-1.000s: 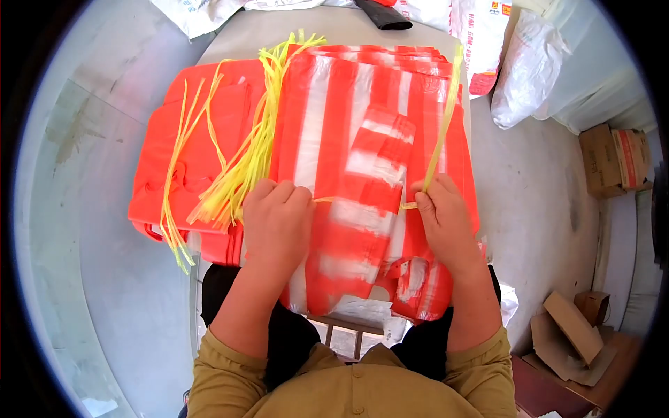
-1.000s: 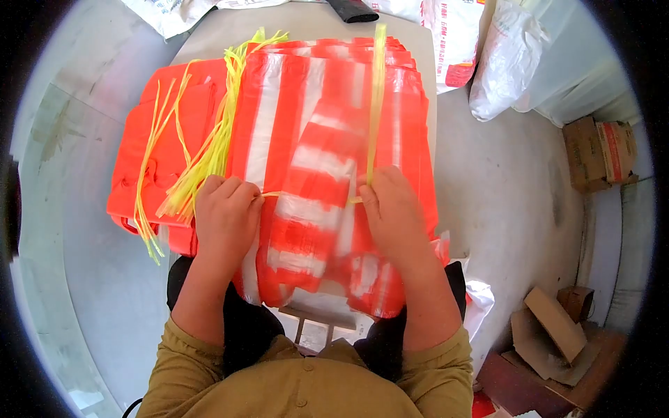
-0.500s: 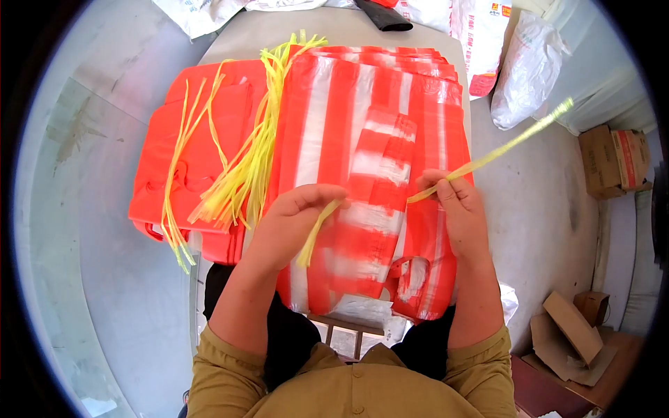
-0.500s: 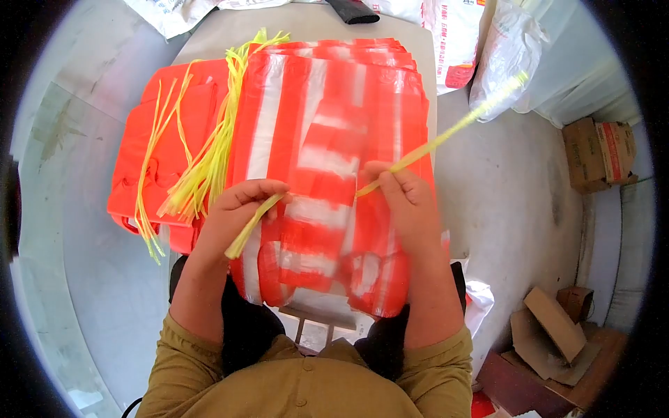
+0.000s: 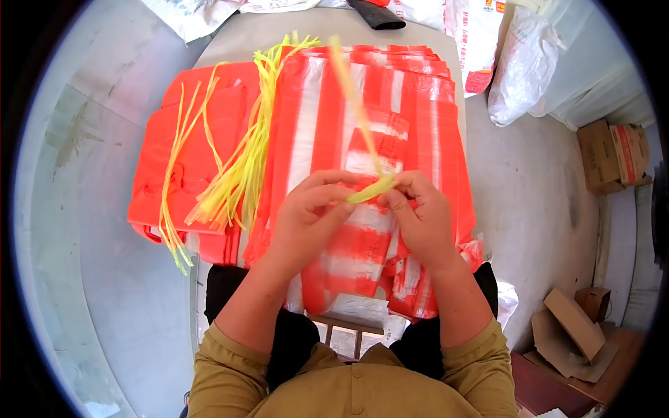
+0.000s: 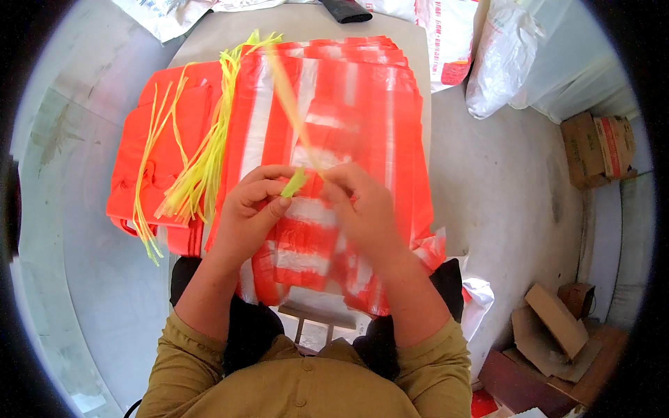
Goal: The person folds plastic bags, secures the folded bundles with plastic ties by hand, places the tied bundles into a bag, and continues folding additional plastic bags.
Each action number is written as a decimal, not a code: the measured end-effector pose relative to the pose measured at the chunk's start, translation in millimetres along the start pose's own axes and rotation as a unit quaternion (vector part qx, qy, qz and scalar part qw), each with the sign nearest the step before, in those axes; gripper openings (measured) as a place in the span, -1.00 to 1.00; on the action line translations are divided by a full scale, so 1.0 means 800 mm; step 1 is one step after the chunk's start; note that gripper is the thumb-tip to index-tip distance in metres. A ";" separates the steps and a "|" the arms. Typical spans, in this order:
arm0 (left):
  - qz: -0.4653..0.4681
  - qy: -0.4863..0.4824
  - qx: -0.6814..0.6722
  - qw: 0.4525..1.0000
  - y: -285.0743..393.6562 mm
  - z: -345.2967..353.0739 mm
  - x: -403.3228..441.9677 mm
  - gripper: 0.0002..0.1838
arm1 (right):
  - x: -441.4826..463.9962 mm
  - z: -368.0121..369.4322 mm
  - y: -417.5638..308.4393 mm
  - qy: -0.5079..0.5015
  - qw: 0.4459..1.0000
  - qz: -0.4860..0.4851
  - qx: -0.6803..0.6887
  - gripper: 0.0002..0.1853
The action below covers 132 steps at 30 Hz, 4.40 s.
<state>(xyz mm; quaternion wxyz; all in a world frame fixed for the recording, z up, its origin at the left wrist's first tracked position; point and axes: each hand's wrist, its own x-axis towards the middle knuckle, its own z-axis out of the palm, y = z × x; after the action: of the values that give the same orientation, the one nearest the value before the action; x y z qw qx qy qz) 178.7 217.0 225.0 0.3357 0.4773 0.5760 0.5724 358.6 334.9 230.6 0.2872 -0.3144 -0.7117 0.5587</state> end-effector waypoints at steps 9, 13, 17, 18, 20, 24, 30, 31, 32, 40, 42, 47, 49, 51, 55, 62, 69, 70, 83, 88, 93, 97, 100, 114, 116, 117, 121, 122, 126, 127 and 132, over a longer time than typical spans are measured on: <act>-0.081 0.069 -0.065 0.992 -0.011 0.020 0.004 -0.80 | 0.000 0.007 -0.001 -0.003 0.953 -0.240 -0.186 -0.73; 0.101 0.063 0.240 0.963 0.003 0.021 0.006 -0.86 | 0.002 0.009 -0.004 0.027 0.900 -0.319 -0.297 -0.74; 0.149 0.044 0.248 0.956 0.006 0.020 0.008 -0.86 | 0.001 0.005 0.005 0.060 0.897 -0.285 -0.333 -0.79; 0.156 0.042 0.242 0.957 0.006 0.020 0.008 -0.85 | 0.001 0.003 0.006 0.057 0.902 -0.266 -0.336 -0.80; 0.126 0.048 0.209 0.969 0.007 0.022 0.008 -0.84 | 0.004 -0.003 0.004 0.016 0.922 -0.255 -0.291 -0.83; 0.080 0.041 0.139 0.986 0.011 0.022 0.009 -0.84 | 0.010 -0.014 0.002 -0.095 0.964 -0.211 -0.128 -0.85; 0.069 0.039 0.173 0.982 0.010 0.020 0.014 -0.88 | 0.005 -0.007 -0.002 -0.008 0.962 -0.190 -0.195 -0.90; 0.069 0.058 0.200 0.976 0.010 0.019 0.015 -0.88 | 0.006 -0.007 -0.001 0.015 0.954 -0.211 -0.214 -0.90; 0.069 0.078 0.227 0.968 0.010 0.017 0.015 -0.88 | 0.009 -0.007 0.000 0.038 0.944 -0.232 -0.231 -0.91; 0.069 0.112 0.446 0.885 -0.006 -0.006 0.017 -0.92 | -0.003 -0.034 0.003 0.022 0.895 -0.170 -0.412 -0.83; 0.079 0.106 0.475 0.870 -0.005 -0.006 0.017 -0.88 | -0.005 -0.037 0.004 0.029 0.898 -0.151 -0.412 -0.83; 0.011 0.059 0.385 0.921 0.009 -0.008 0.013 -0.87 | -0.003 -0.039 0.007 0.024 0.984 -0.053 -0.168 -0.75; -0.025 0.019 0.330 0.944 0.016 -0.004 0.012 -0.84 | -0.001 -0.037 0.006 0.003 1.000 0.021 -0.014 -0.73; -0.029 -0.019 0.306 0.951 0.018 0.002 0.010 -0.79 | 0.001 -0.033 0.003 -0.042 0.991 0.086 0.090 -0.73; -0.041 -0.061 0.206 0.976 0.018 0.006 0.005 -0.87 | 0.002 -0.030 0.005 -0.121 0.982 0.113 0.090 -0.81; 0.158 -0.041 0.265 0.950 0.008 0.019 0.004 -0.89 | -0.005 -0.007 -0.001 -0.114 0.989 0.018 -0.088 -0.90; 0.170 0.004 0.327 0.930 0.027 0.032 -0.002 -0.47 | -0.009 -0.001 0.002 -0.076 0.984 -0.049 -0.151 -0.82; 0.178 0.032 0.321 0.930 0.023 0.034 -0.001 -0.41 | -0.009 -0.002 0.000 -0.084 0.985 -0.039 -0.144 -0.82; 0.136 0.053 0.313 0.938 -0.007 0.041 -0.002 -0.09 | -0.006 -0.009 0.004 -0.124 0.991 0.048 -0.021 -0.81; -0.026 0.065 0.171 0.983 0.007 0.046 -0.002 -0.01 | -0.009 -0.007 -0.001 -0.099 0.994 0.017 -0.048 -0.95; 0.008 0.061 0.188 0.980 -0.007 0.044 0.000 0.07 | -0.008 -0.001 -0.002 -0.063 0.934 -0.222 -0.272 -0.78; -0.043 0.047 0.186 0.981 0.015 0.046 0.004 -0.15 | -0.010 0.000 -0.007 -0.070 0.918 -0.231 -0.314 -0.71; 0.020 0.033 0.209 0.977 0.013 0.046 0.003 -0.16 | -0.007 0.004 -0.005 -0.021 0.937 -0.218 -0.273 -0.69; 0.011 0.087 0.167 0.982 -0.013 0.055 -0.010 -0.51 | -0.006 0.003 0.021 0.003 0.972 -0.176 -0.157 -0.72; 0.066 0.075 0.244 0.965 -0.013 0.048 -0.006 -0.66 | -0.011 0.004 0.006 -0.011 0.991 -0.078 -0.104 -0.71; 0.094 0.069 0.282 0.952 -0.013 0.045 -0.004 -0.73 | -0.013 0.005 0.001 -0.017 0.997 -0.028 -0.076 -0.71; 0.074 0.082 0.233 0.966 -0.011 0.047 -0.001 -0.83 | -0.008 -0.003 0.002 -0.093 0.987 0.091 0.097 -0.76; 0.066 0.077 0.223 0.969 -0.009 0.046 0.000 -0.84 | -0.007 -0.012 -0.003 -0.120 0.985 0.095 0.082 -0.77; 0.078 0.072 0.212 0.971 -0.011 0.044 0.003 -0.89 | -0.008 -0.008 -0.007 -0.093 0.994 -0.043 -0.044 -0.79; 0.080 0.073 0.217 0.970 -0.011 0.044 0.004 -0.89 | -0.008 -0.007 -0.002 -0.078 0.991 -0.081 -0.073 -0.81; 0.089 0.068 0.260 0.959 -0.011 0.038 0.005 -0.88 | -0.006 -0.011 0.008 -0.067 0.987 -0.131 -0.063 -0.86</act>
<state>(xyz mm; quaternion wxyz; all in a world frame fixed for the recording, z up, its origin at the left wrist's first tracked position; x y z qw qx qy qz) 204.3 231.6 213.4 0.1077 0.5576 0.6815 0.4616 369.3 337.9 225.8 0.2893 -0.1981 -0.7981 0.4899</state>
